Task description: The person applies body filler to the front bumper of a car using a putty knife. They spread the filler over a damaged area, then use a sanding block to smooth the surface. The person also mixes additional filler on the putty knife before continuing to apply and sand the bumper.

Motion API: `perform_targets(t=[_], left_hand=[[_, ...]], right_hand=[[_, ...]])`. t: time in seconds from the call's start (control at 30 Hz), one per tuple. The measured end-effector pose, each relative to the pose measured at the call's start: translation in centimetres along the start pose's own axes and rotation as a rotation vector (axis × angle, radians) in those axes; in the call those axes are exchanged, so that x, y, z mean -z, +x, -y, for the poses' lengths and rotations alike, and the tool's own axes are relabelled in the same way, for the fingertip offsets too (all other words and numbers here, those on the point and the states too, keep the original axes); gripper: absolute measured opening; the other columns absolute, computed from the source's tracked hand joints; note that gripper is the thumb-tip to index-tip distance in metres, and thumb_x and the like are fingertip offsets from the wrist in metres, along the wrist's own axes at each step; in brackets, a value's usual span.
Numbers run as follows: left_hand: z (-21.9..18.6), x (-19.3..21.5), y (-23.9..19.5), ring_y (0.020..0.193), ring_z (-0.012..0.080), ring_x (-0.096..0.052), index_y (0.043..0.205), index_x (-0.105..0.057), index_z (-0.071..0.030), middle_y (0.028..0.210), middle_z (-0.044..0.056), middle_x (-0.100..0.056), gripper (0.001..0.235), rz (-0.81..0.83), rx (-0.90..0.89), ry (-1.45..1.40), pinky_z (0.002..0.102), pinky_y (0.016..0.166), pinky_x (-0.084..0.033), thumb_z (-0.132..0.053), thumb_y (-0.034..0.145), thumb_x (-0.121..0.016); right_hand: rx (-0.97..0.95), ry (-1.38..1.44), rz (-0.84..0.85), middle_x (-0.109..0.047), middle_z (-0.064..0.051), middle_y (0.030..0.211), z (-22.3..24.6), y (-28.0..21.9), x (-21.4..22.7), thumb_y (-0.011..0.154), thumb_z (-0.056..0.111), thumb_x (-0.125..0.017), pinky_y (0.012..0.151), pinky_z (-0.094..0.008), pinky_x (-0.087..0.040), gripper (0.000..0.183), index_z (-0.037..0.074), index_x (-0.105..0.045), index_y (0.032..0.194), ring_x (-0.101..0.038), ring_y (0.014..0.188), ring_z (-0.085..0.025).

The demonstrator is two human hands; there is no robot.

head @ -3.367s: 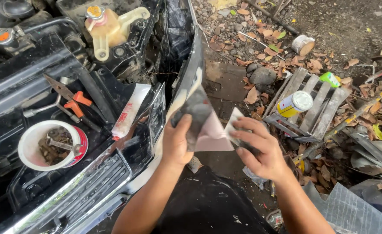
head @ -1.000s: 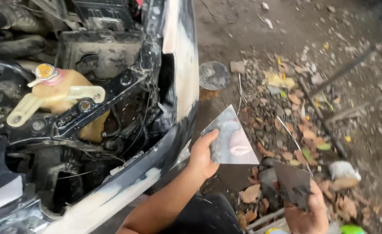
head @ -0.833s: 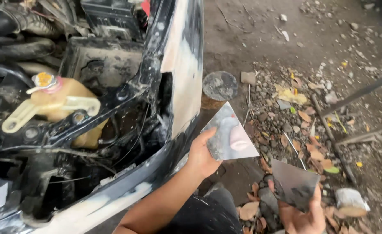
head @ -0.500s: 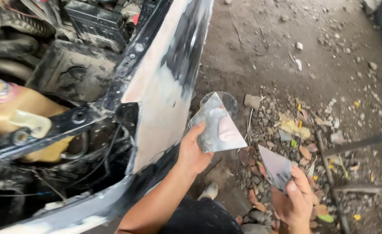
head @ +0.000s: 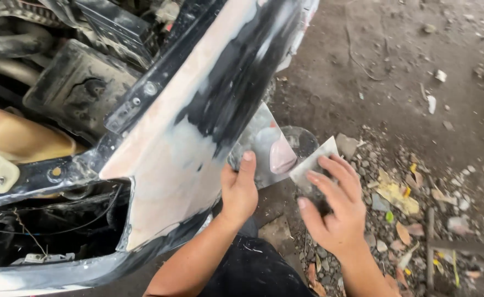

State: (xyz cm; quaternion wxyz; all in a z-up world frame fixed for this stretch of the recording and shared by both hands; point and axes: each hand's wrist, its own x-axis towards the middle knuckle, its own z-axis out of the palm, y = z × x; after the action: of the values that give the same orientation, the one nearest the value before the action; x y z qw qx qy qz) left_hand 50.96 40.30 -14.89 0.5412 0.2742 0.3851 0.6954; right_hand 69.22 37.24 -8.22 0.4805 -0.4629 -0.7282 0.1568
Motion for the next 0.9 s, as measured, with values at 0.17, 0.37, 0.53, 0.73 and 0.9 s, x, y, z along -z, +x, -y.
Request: perform_targets(t=[0.17,0.37,0.53,0.73,0.9], left_hand=[[1.8,1.6,1.4,0.081,0.0154,-0.041,0.096,-0.062,0.008,0.085,0.008,-0.050,0.035,-0.106,0.023,0.482,0.034,0.070,-0.038,-0.023,0.111,-0.058],[-6.9,-0.1,5.0,0.084,0.0186,-0.060,0.146,-0.049,0.004,0.111,0.014,-0.063,0.042,-0.120,-0.468,-0.203,0.031,0.069,-0.048,-0.014,0.108,-0.055],[-12.3,-0.5,5.4,0.137,0.0337,-0.057,0.150,-0.044,0.006,0.148,0.019,-0.056,0.053,-0.234,-0.584,-0.056,0.052,0.122,-0.047,-0.019,0.106,-0.059],[-14.8,-0.8,4.7,0.142,0.0325,-0.055,0.154,-0.042,0.008,0.154,0.019,-0.053,0.071,-0.358,-0.606,0.047,0.051,0.126,-0.043,-0.032,0.103,-0.071],[-15.4,-0.9,4.9,0.144,0.0301,-0.052,0.156,-0.041,0.006,0.156,0.017,-0.051,0.076,-0.366,-0.595,0.064,0.050,0.127,-0.041,-0.038,0.103,-0.074]], right_hand=[[0.240,-0.110,0.135,-0.059,-0.018,0.135,-1.5,3.0,-3.9,0.073,0.014,-0.077,0.112,-0.053,-0.044,0.040,0.012,-0.073,0.112,-0.052,0.133,-0.043],[-0.312,0.765,0.188,-0.059,-0.019,0.138,-9.5,2.7,-8.4,0.080,0.012,-0.073,0.114,-0.053,-0.044,0.043,0.008,-0.071,0.123,-0.053,0.134,-0.036],[-0.362,1.104,0.113,-0.056,-0.019,0.145,-10.4,10.1,-9.5,0.087,0.008,-0.071,0.114,-0.048,-0.045,0.042,0.003,-0.068,0.128,-0.053,0.135,-0.035],[0.367,0.265,0.097,-0.055,-0.018,0.143,-8.6,18.5,-11.4,0.075,0.006,-0.079,0.114,-0.050,-0.047,0.045,0.009,-0.072,0.120,-0.052,0.139,-0.042],[0.466,0.155,0.097,-0.056,-0.017,0.140,-8.2,20.5,-12.9,0.071,0.007,-0.083,0.112,-0.052,-0.048,0.048,0.013,-0.074,0.118,-0.050,0.137,-0.045]])
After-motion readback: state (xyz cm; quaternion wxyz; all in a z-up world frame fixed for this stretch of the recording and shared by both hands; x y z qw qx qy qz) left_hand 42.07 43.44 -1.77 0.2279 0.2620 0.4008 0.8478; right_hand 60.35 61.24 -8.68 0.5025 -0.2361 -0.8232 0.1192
